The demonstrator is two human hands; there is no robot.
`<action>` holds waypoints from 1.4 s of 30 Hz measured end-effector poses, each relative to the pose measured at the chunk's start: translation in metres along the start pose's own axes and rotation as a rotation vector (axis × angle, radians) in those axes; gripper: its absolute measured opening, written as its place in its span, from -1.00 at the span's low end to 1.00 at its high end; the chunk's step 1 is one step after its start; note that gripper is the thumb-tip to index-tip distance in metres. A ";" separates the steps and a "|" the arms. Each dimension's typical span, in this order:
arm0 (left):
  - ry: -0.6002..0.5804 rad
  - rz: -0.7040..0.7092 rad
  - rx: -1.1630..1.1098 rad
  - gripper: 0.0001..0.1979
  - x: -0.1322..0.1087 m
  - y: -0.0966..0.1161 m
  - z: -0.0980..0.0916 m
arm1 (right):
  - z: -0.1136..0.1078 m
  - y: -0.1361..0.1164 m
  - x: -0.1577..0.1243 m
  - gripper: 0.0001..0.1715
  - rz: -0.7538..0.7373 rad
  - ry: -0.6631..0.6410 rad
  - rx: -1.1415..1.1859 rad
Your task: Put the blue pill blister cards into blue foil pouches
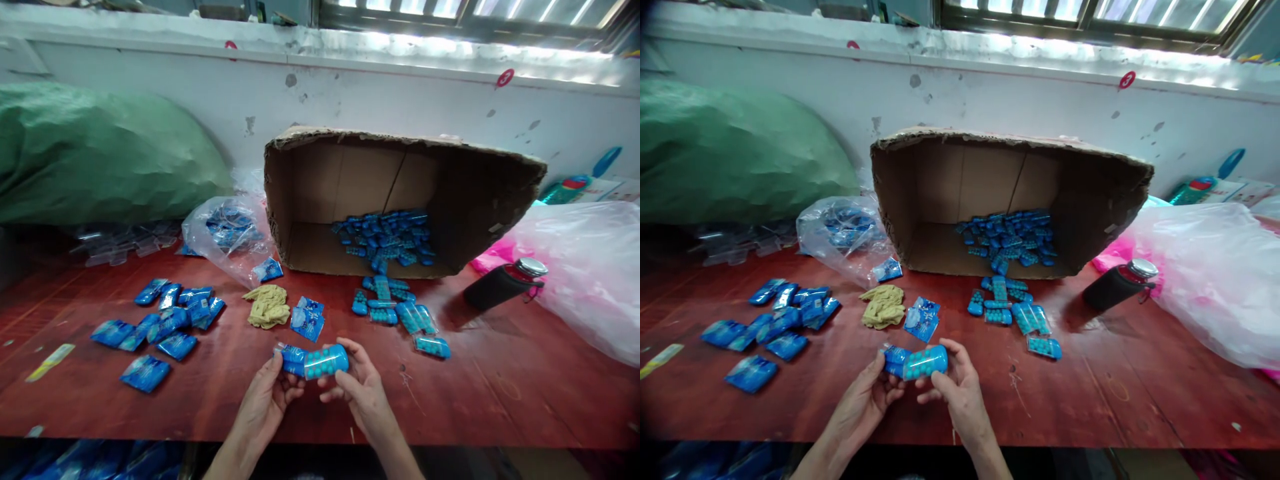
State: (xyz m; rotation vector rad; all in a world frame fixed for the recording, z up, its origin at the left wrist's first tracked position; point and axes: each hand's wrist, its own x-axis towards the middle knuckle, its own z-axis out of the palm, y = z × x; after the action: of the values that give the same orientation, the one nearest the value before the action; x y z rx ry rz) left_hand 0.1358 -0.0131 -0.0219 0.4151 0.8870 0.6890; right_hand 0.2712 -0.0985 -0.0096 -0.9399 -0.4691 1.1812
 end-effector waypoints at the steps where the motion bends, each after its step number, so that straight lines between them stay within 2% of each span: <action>1: -0.017 0.006 0.007 -0.83 0.000 0.000 0.000 | -0.001 -0.001 0.000 -0.53 0.004 -0.011 0.001; 7: -0.055 0.020 0.038 -0.81 -0.001 0.000 0.000 | -0.002 -0.006 0.000 -0.55 -0.013 -0.003 0.006; 16: -0.036 0.048 0.052 -0.85 0.000 0.001 0.004 | 0.000 -0.009 -0.001 -0.53 -0.041 0.008 0.020; 21: 0.046 0.002 0.009 -0.89 0.001 -0.002 0.003 | 0.002 -0.008 -0.004 -0.54 -0.146 0.095 0.011; 25: 0.101 -0.036 -0.021 -0.88 0.000 -0.006 0.008 | 0.008 0.001 -0.009 -0.58 -0.250 0.160 -0.081; 29: 0.094 -0.041 -0.038 -0.88 -0.003 -0.007 0.013 | 0.010 0.013 -0.012 -0.57 -0.316 0.142 -0.170; 34: 0.087 -0.035 -0.053 -0.89 -0.004 -0.005 0.015 | 0.002 0.024 -0.015 -0.55 -0.339 0.110 -0.272; 37: 0.077 -0.032 -0.043 -0.89 -0.003 -0.003 0.015 | -0.002 0.023 -0.017 -0.57 -0.348 0.104 -0.291; 42: 0.085 -0.021 -0.036 -0.88 -0.001 -0.004 0.013 | 0.001 0.013 -0.014 -0.57 -0.374 0.186 -0.237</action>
State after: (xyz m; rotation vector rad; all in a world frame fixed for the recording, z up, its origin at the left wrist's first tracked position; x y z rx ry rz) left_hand 0.1473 -0.0175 -0.0158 0.3456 0.9567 0.7066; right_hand 0.2582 -0.1103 -0.0177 -1.0980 -0.6131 0.7025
